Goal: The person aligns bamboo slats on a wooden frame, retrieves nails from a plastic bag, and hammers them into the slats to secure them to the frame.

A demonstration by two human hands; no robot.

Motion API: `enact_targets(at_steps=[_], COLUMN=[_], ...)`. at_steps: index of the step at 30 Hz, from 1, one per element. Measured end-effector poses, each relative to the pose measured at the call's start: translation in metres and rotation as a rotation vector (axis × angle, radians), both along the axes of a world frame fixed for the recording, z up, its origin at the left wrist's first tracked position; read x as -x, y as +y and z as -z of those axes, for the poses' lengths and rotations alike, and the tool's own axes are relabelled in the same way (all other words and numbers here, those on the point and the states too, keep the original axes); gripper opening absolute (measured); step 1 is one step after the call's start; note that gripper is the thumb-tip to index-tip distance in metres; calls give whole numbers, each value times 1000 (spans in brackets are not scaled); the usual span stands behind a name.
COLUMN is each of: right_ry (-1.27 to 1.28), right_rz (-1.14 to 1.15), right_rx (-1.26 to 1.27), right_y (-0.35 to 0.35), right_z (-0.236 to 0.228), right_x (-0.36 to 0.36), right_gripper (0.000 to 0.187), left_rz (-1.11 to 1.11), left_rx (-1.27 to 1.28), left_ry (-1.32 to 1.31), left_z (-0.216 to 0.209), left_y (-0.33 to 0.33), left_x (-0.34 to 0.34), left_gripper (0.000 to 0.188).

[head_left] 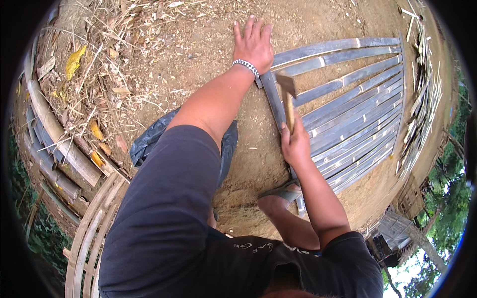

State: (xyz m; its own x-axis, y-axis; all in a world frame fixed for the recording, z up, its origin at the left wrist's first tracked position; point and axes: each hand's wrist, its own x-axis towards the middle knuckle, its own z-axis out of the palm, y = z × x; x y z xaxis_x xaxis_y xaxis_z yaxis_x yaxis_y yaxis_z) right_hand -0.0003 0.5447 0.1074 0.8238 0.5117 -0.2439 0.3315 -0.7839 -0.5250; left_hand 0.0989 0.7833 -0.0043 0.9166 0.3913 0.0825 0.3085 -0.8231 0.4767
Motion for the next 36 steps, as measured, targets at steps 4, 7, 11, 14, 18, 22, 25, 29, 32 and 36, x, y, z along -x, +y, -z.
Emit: enact_targets(at_steps=[4,7,11,14,18,22,25,29,32,36], right_ry=[-57,128,197,87,92,80,-102,129,210,5], right_rz=[-26,9,172,210,92,204,187,61,184,249], right_rx=[-403,179,-1,-527,-6,-29,-397,187,105,-348], right_y=[-3,-3,11,-4,4,25,15,14,25,20], right_z=[8,36,12,31,42,13,13,31,4,-1], right_x=[7,7,7,30,23,24,34,19,6,23], right_gripper=[39,38,46,41,39,26,21,28,32,32], left_rz=[-11,-4,1,-1,-4,-9,-9,-12,-19,-18], left_rx=[4,23,7,5,4,2,23,19,4,-27], left_ry=[-20,-29,8,8,8,7,-6,-19,-35,11], left_z=[2,2,1,0,3,5,0,4,7,2], left_y=[1,-5,-1,-1,-2,-3,0,-3,-1,0], left_x=[3,-2,-1,1,-1,-1,3,-2,-4,-1], left_gripper=[53,52,53,54,54,56,57,56,55,55])
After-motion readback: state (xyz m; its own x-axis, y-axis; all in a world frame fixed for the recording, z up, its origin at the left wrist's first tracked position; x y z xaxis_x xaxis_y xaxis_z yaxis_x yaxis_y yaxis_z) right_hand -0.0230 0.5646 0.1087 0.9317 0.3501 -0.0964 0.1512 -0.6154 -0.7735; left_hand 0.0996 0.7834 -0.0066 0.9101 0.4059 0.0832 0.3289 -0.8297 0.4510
